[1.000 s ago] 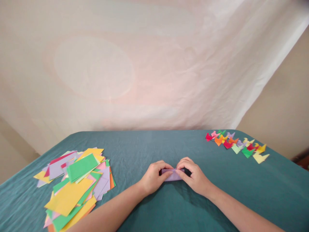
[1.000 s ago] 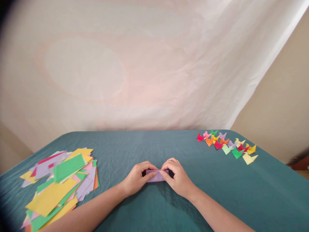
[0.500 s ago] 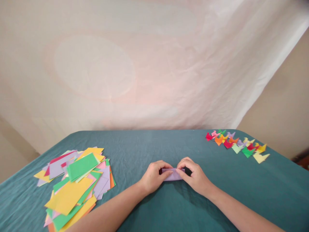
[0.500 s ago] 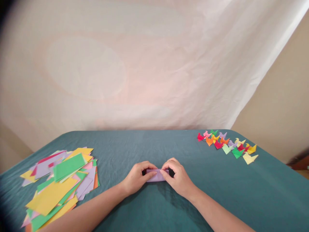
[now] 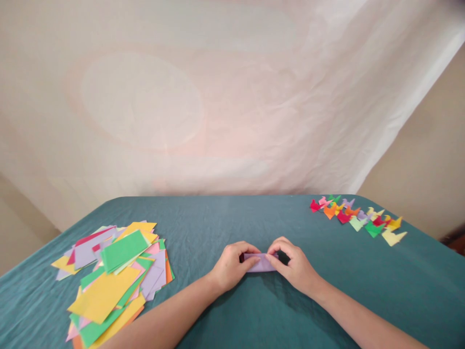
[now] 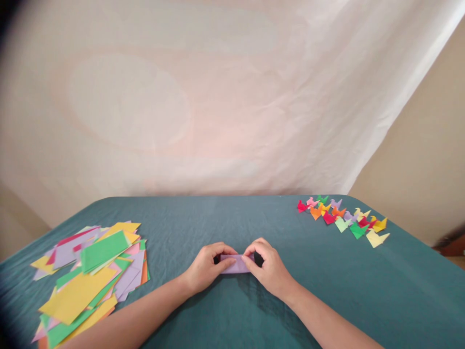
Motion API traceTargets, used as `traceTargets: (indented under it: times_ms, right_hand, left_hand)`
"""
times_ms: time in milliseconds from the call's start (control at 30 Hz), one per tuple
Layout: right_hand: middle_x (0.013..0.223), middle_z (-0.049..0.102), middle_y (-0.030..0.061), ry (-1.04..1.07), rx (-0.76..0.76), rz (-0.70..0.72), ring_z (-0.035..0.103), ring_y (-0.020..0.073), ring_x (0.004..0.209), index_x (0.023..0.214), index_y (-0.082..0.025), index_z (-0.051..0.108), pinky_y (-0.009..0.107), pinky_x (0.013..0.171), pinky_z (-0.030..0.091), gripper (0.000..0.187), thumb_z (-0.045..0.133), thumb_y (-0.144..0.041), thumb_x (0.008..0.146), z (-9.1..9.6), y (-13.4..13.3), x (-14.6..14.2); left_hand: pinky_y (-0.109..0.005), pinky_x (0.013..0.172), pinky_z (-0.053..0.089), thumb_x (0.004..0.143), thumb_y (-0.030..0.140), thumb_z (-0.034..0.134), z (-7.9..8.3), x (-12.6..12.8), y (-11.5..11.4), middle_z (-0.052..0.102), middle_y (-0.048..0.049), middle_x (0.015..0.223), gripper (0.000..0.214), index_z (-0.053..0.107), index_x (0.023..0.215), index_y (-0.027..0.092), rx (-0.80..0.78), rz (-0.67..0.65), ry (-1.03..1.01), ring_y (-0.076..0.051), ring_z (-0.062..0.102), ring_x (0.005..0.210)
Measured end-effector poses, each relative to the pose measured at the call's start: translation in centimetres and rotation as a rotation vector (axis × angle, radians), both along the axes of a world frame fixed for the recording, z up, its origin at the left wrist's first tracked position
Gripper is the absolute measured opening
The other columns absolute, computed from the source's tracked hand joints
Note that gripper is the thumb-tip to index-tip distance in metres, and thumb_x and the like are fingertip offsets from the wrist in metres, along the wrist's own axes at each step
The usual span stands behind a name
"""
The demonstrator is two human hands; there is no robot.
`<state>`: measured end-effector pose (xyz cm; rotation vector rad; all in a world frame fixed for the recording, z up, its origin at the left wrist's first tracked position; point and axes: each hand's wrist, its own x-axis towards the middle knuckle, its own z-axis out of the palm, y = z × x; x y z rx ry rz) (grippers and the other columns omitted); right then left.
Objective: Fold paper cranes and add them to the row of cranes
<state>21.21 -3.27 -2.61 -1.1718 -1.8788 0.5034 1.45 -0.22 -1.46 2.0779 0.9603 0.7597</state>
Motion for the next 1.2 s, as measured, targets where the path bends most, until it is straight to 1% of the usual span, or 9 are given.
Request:
traceTargets:
  times_ms: [333, 567, 767, 1200]
  right_hand:
    - [0.076, 0.057, 0.0026, 0.013, 0.010, -0.006, 0.055, 0.0160, 0.073, 0.076, -0.020, 0.058, 0.029, 0.068, 0.046, 0.008, 0.054, -0.025, 0.082, 0.16, -0.03, -0.06]
    - [0.081, 0.058, 0.0029, 0.039, 0.000, 0.001, 0.057, 0.0162, 0.077, 0.084, -0.021, 0.058, 0.030, 0.072, 0.046, 0.005, 0.054, -0.024, 0.082, -0.18, 0.08, 0.01]
    - [0.083, 0.057, 0.0029, 0.040, -0.010, 0.014, 0.056, 0.0160, 0.079, 0.085, -0.021, 0.058, 0.030, 0.073, 0.046, 0.006, 0.054, -0.022, 0.082, 0.02, -0.04, 0.02]
    - [0.083, 0.059, 0.0035, 0.028, 0.012, 0.034, 0.055, 0.0171, 0.080, 0.087, -0.021, 0.061, 0.030, 0.073, 0.045, 0.008, 0.054, -0.024, 0.084, -0.20, 0.07, 0.14]
  left_hand:
    - [-0.023, 0.068, 0.042, 0.083, 0.025, 0.053, -0.13, 0.03, -0.01, 0.065, -0.0020, 0.085, 0.018, 0.066, 0.093, 0.019, 0.010, -0.001, 0.008, -0.014, 0.057, 0.075]
    - [-0.023, 0.069, 0.042, 0.083, 0.024, 0.054, -0.14, -0.06, 0.01, 0.065, -0.0017, 0.086, 0.017, 0.066, 0.093, 0.019, 0.014, -0.006, -0.008, -0.014, 0.057, 0.076]
    - [-0.023, 0.068, 0.041, 0.082, 0.022, 0.055, -0.38, -0.08, 0.06, 0.064, -0.0013, 0.086, 0.017, 0.066, 0.094, 0.019, 0.017, -0.003, -0.021, -0.013, 0.056, 0.075]
    - [-0.022, 0.067, 0.040, 0.082, 0.026, 0.055, -0.27, -0.08, 0.13, 0.065, -0.0012, 0.085, 0.018, 0.067, 0.093, 0.019, -0.014, 0.002, -0.021, -0.013, 0.056, 0.074]
